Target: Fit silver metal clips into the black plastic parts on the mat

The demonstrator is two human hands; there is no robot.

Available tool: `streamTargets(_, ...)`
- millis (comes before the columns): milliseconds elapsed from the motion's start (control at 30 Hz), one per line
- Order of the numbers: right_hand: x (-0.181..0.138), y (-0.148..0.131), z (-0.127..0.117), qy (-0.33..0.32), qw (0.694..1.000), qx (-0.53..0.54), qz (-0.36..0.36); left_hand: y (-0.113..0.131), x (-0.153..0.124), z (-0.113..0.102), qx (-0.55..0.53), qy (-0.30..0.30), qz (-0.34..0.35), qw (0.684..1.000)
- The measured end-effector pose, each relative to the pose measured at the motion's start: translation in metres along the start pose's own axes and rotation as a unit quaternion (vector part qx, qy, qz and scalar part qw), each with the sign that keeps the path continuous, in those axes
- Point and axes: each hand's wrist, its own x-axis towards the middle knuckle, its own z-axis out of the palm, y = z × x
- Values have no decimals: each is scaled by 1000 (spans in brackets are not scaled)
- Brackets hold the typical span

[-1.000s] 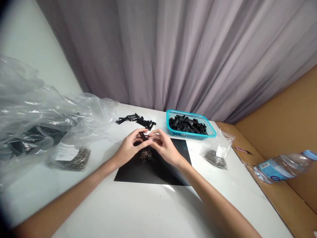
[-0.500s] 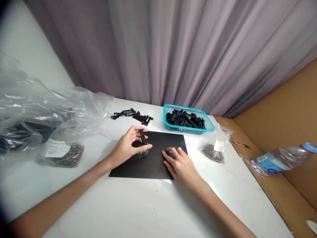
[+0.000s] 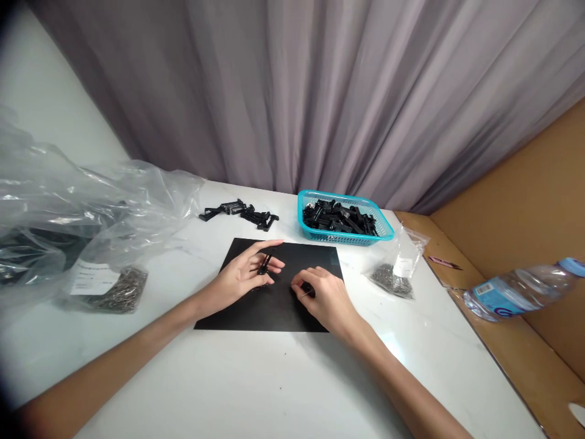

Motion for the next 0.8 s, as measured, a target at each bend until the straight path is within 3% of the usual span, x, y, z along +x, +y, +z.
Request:
streamTargets(400, -5, 10, -1, -6, 995, 100, -7, 11, 0, 8, -78, 52, -17, 995)
streamTargets(667, -3, 10, -7, -13, 989, 144, 45, 10, -2, 10, 16, 48, -25, 998)
streamTargets(800, -3, 11, -11, -12, 988, 150, 32, 9, -2, 11, 1, 32, -25, 999)
